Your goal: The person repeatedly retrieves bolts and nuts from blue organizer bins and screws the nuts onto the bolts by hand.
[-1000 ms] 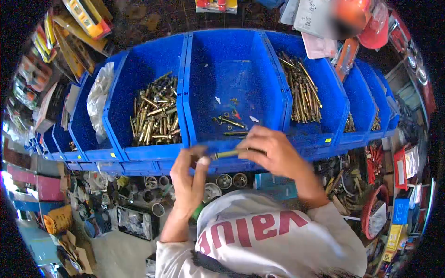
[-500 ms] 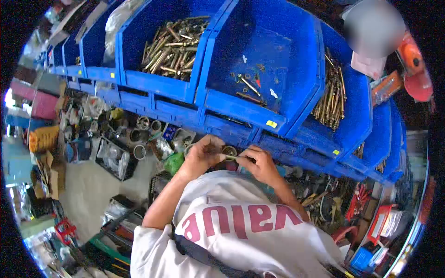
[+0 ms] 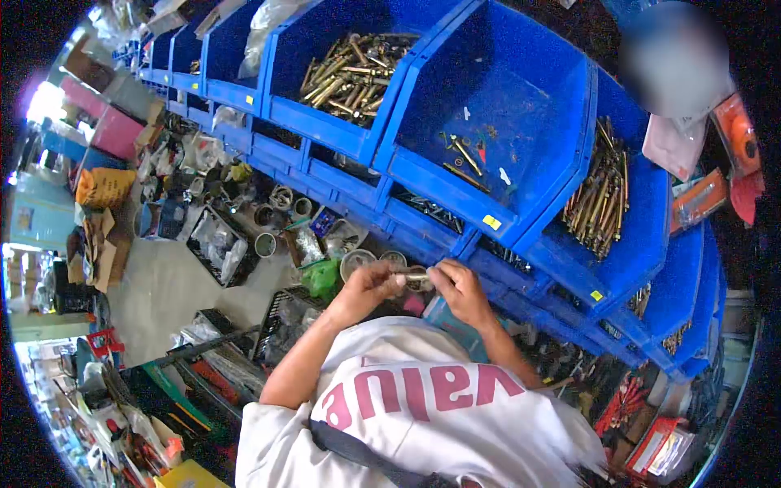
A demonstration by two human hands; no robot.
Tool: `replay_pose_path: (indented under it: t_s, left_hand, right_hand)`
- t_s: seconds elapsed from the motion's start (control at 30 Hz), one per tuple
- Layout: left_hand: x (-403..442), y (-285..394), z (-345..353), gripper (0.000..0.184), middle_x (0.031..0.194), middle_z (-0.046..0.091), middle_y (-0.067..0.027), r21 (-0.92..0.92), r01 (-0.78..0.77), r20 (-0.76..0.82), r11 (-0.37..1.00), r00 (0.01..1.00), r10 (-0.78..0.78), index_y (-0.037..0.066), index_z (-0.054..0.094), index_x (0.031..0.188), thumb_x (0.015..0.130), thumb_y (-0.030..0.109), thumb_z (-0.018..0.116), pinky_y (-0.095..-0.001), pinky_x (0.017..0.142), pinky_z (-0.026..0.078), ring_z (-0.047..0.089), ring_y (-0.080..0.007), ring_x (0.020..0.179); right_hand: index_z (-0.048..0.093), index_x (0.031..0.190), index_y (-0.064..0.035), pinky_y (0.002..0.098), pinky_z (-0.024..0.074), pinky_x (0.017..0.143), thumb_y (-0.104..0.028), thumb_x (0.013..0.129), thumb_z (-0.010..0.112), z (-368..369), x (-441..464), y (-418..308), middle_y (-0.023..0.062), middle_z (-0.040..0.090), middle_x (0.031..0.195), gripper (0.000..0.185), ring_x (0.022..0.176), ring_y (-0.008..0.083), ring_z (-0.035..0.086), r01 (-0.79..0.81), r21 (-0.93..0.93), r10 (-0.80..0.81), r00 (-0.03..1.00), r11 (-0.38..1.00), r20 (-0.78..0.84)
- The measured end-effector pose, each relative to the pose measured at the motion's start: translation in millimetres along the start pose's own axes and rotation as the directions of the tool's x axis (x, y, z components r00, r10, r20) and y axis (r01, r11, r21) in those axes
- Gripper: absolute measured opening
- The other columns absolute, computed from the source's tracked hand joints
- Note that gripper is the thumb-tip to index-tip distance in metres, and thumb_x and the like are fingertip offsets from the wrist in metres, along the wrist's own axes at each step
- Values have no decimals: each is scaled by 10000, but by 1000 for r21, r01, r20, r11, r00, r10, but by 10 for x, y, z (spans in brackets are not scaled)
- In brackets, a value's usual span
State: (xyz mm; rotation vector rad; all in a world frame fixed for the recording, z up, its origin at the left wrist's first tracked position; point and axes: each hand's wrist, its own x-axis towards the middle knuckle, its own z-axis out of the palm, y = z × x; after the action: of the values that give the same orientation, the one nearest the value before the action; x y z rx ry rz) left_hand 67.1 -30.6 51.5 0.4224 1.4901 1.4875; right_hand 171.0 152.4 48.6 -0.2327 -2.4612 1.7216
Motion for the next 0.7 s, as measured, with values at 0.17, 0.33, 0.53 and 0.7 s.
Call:
replay_pose_path:
  t_s: [0.17, 0.33, 0.53, 0.7]
  left_hand:
    - [-133, 399, -95, 148, 745, 545, 1, 127, -44, -119, 991, 991, 59, 17, 562, 979, 886, 130, 583, -235, 601, 405, 477, -75, 694]
    - [-27, 1172, -512, 102, 690, 502, 27, 480, -300, -418, 824, 748, 516, 39, 565, 951, 901, 124, 540, -193, 530, 331, 413, -45, 608]
    - [805, 1721, -716, 163, 757, 591, -119, 791, -440, -297, 425, 330, 896, 11, 598, 910, 872, 168, 588, -308, 671, 441, 560, -219, 700]
    - [1026, 1684, -543, 361, 1131, 489, -174, 836, -444, -230, 323, 252, 940, 36, 521, 1118, 811, 178, 647, -394, 900, 367, 453, -330, 1054]
  right_hand:
    - [554, 780, 21, 334, 405, 595, -170, 888, 537, -26, 40, -249, 120, 518, 696, 220, 640, 227, 518, 54, -17, -54, 999, 998, 2]
    - [592, 871, 2, 362, 465, 701, -179, 859, 577, -165, 27, -442, 165, 594, 818, 182, 799, 322, 599, 93, -110, -87, 995, 990, 54]
    - [616, 821, -21, 350, 472, 655, -136, 827, 611, -296, 109, -916, 118, 605, 787, 115, 738, 283, 603, 209, -237, -206, 978, 949, 36]
    - [619, 814, -22, 343, 475, 647, -93, 797, 634, -496, 428, -1202, 114, 610, 793, 75, 733, 274, 603, 291, -428, -413, 882, 856, -227]
